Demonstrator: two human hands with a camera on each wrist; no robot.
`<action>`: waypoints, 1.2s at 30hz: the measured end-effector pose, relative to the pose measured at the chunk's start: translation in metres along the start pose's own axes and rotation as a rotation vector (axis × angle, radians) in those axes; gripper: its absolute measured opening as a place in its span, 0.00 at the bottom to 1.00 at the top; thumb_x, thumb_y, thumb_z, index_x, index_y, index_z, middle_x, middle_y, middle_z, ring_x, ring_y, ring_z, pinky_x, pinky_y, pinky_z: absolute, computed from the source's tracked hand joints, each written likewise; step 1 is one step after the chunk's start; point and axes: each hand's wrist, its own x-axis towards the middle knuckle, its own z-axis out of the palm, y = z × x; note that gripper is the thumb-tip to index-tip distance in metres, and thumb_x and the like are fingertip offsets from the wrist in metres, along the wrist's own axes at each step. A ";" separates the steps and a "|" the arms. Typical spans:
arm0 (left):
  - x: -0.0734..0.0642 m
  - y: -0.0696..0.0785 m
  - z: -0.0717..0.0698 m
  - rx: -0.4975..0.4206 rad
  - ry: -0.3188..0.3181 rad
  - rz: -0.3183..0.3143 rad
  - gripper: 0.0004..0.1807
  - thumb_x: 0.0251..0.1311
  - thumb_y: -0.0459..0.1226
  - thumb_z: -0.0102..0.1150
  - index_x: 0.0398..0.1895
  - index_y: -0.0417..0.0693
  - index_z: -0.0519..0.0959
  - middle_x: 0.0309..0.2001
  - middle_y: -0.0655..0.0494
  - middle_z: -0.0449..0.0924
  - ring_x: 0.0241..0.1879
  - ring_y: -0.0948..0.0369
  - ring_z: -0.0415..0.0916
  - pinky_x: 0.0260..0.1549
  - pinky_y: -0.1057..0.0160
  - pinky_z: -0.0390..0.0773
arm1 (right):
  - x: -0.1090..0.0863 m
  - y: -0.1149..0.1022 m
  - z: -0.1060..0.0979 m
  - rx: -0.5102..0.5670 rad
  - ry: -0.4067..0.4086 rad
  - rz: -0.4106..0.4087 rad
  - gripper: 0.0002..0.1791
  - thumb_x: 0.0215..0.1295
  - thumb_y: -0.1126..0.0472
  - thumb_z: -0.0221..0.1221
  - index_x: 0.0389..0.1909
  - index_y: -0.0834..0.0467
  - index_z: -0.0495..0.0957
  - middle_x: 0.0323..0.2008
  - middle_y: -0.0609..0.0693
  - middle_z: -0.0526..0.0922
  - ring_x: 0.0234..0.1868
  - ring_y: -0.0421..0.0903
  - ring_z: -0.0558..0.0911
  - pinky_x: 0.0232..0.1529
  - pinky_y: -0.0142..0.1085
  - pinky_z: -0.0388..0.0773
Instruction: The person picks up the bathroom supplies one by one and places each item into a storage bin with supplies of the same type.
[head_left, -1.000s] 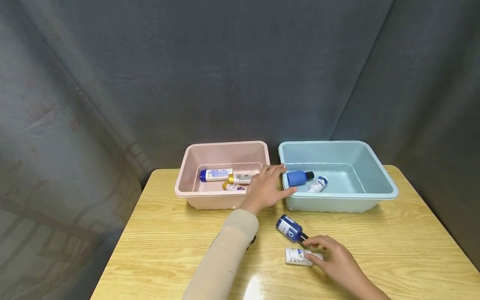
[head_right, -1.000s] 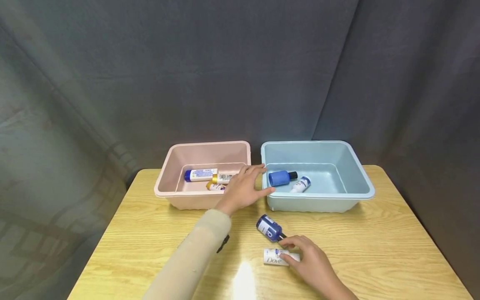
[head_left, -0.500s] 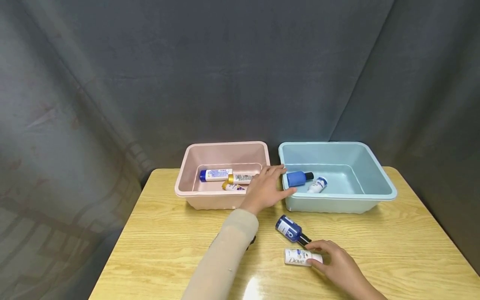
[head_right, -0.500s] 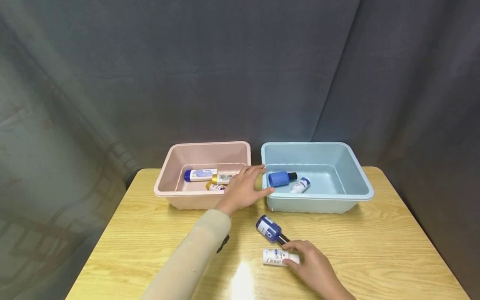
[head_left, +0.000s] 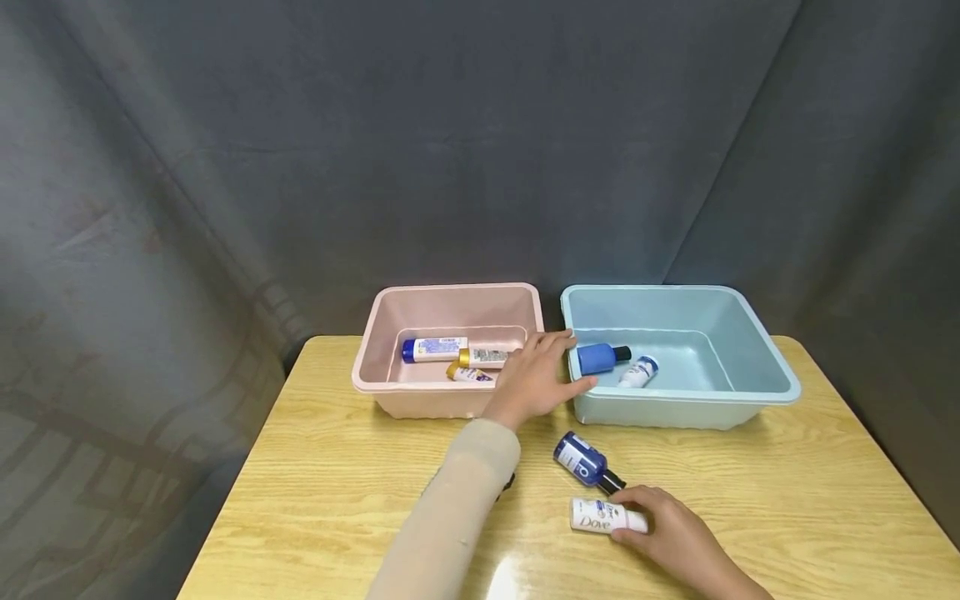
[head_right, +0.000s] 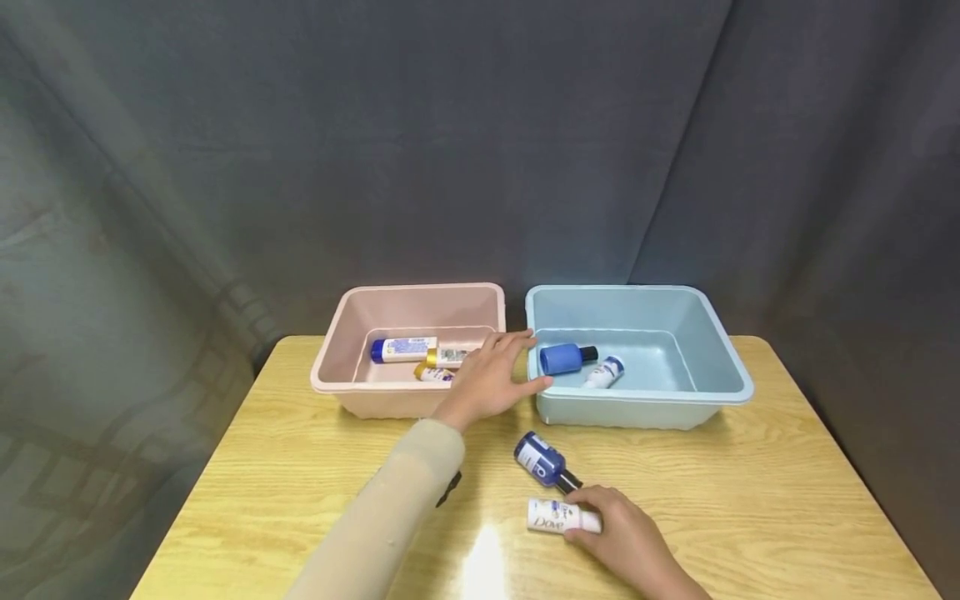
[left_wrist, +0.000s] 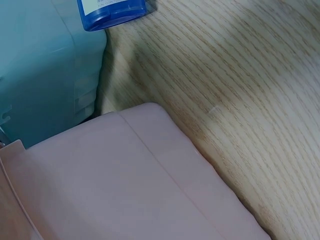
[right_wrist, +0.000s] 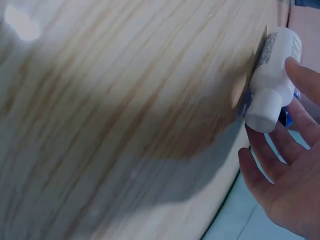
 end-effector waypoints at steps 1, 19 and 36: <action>0.000 0.000 0.000 0.001 0.000 0.001 0.43 0.61 0.72 0.40 0.75 0.63 0.62 0.75 0.66 0.56 0.72 0.60 0.54 0.61 0.47 0.69 | 0.000 0.000 0.001 0.001 -0.010 0.006 0.20 0.46 0.55 0.76 0.42 0.45 0.84 0.46 0.44 0.84 0.47 0.46 0.80 0.48 0.50 0.78; -0.001 0.002 0.004 0.002 0.003 -0.009 0.43 0.61 0.72 0.41 0.74 0.64 0.62 0.74 0.66 0.57 0.71 0.61 0.55 0.60 0.50 0.71 | -0.002 0.009 0.007 -0.022 -0.048 -0.006 0.22 0.46 0.57 0.76 0.44 0.47 0.83 0.46 0.44 0.84 0.47 0.45 0.81 0.48 0.48 0.79; -0.001 0.001 0.001 0.023 0.010 -0.010 0.42 0.62 0.72 0.40 0.75 0.63 0.62 0.74 0.66 0.57 0.71 0.61 0.55 0.60 0.49 0.71 | -0.005 -0.004 0.000 -0.064 -0.018 -0.011 0.21 0.47 0.58 0.76 0.45 0.47 0.83 0.45 0.42 0.84 0.45 0.41 0.81 0.47 0.45 0.80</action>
